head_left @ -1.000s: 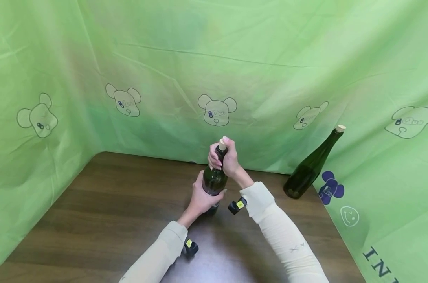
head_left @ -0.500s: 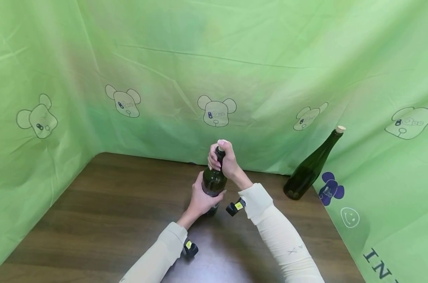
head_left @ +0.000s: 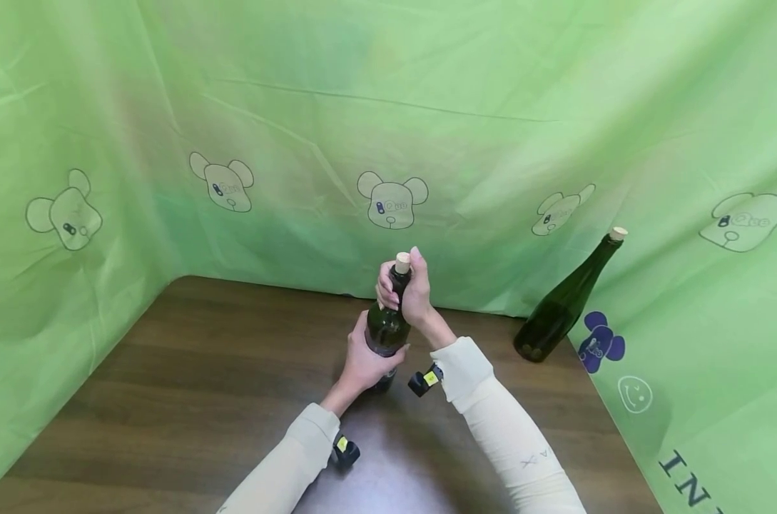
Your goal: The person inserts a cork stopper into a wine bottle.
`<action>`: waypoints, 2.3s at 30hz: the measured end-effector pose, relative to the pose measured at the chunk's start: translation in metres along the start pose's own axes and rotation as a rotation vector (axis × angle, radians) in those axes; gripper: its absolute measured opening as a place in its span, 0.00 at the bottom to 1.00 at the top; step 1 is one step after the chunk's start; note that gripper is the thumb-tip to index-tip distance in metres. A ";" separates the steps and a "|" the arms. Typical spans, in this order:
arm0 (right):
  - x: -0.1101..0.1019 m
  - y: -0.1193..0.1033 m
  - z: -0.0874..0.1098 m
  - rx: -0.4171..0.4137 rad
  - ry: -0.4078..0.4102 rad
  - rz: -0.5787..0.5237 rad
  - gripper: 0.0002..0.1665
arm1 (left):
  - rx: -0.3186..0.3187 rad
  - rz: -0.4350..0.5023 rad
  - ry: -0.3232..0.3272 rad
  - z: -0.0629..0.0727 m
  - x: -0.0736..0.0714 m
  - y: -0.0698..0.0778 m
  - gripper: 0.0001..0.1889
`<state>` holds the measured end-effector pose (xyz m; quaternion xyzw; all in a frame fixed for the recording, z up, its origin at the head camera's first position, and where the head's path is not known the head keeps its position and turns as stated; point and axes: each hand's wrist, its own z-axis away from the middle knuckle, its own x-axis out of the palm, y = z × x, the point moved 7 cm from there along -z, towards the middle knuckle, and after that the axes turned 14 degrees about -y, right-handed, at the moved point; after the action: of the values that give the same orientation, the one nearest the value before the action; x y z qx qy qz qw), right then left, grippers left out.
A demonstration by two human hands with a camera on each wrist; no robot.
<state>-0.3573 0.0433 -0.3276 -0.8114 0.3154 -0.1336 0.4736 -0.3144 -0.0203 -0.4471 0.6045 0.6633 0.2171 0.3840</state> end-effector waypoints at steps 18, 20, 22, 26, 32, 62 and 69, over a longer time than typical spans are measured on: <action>-0.001 -0.001 0.003 0.090 0.194 0.001 0.33 | -0.005 0.039 -0.032 0.000 0.005 -0.025 0.34; -0.001 0.001 0.004 0.072 0.193 0.003 0.34 | -0.006 0.040 -0.033 0.000 0.006 -0.025 0.34; -0.001 0.001 0.005 0.054 0.190 0.014 0.36 | -0.007 0.041 -0.030 0.000 0.006 -0.025 0.35; -0.004 -0.001 0.004 0.030 0.203 0.080 0.36 | 0.014 0.031 -0.016 -0.001 0.004 -0.014 0.35; -0.008 -0.007 0.002 0.010 0.225 0.182 0.35 | 0.039 0.029 -0.019 -0.003 -0.004 0.016 0.33; -0.006 -0.015 0.023 -0.058 0.306 0.389 0.20 | -0.066 0.081 -0.070 0.007 0.012 -0.022 0.39; -0.002 -0.026 0.042 -0.035 0.309 0.360 0.17 | -0.254 0.112 -0.321 0.032 0.025 -0.026 0.39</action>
<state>-0.3274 0.0821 -0.3269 -0.7200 0.5262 -0.1640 0.4217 -0.3054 -0.0060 -0.4921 0.6138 0.5263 0.2209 0.5454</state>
